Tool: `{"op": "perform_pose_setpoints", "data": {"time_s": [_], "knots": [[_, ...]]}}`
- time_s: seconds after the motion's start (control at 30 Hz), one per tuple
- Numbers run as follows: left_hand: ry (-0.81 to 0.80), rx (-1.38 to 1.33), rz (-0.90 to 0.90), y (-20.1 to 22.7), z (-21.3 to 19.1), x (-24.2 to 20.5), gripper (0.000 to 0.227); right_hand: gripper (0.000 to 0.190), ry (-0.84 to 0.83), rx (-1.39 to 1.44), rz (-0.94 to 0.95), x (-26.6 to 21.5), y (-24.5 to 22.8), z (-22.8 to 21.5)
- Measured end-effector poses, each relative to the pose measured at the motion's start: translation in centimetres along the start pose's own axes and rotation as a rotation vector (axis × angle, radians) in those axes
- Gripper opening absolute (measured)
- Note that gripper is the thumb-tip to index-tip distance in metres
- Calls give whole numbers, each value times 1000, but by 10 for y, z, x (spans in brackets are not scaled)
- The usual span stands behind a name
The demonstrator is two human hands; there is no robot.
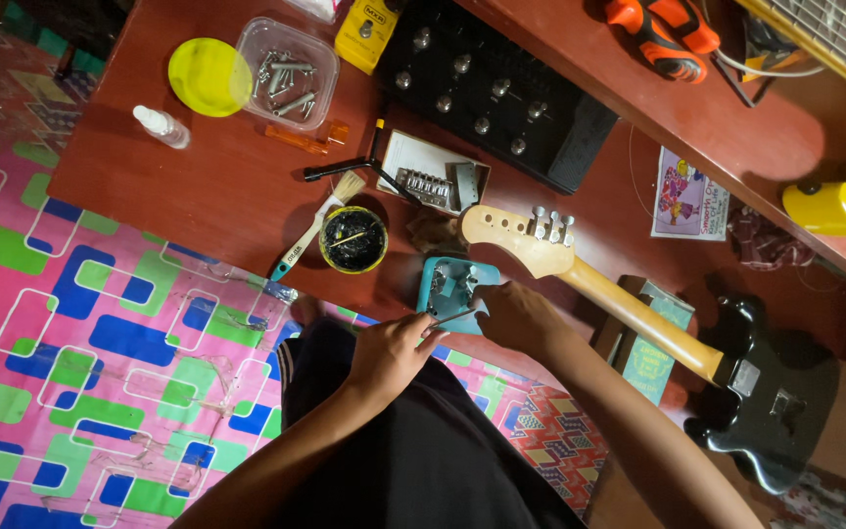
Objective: The person installs tuning pegs onto the headstock of a guitar neck. They place each peg into its hole, then use a screwdriver to tighten the screws securing them. The person repeats this process for all six tuning pegs.
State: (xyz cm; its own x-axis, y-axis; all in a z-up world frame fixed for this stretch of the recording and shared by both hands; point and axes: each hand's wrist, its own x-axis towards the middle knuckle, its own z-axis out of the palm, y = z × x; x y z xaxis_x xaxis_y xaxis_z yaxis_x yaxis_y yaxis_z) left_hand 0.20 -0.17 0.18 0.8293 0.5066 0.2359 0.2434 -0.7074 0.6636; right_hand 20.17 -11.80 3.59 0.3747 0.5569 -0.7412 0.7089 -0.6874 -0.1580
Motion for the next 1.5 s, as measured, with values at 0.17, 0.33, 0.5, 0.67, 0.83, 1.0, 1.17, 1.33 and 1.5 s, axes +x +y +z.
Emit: {"op": "perform_pose_setpoints", "data": {"time_s": [0.17,0.33,0.5,0.67,0.83,1.0,1.17,1.33,1.5], "knots": [[-15,-6,1,-2,1,-1,24,31,91,-31,6,-3,-7,2],[-26,-6,-2,-3,3,0,23,20,319,-292,-27,7,2,31],[-43,-68,13,-6,4,0,21,15,543,-571,-277,13,-1,28],[-2,-42,7,-5,5,0,21,20,534,-499,-381,28,22,41],[2,-38,19,-9,8,-3,18,18,567,-577,-544,42,46,57],[6,-67,28,-10,11,-3,19,16,586,-500,-615,24,17,31],[-34,-88,67,-17,20,-6,20,8,629,-437,-656,37,12,33],[-73,-128,83,-9,6,-1,26,15,557,-444,-596,12,11,14],[-56,-236,132,20,-30,14,21,10,583,91,-481,-53,3,-30]]}}
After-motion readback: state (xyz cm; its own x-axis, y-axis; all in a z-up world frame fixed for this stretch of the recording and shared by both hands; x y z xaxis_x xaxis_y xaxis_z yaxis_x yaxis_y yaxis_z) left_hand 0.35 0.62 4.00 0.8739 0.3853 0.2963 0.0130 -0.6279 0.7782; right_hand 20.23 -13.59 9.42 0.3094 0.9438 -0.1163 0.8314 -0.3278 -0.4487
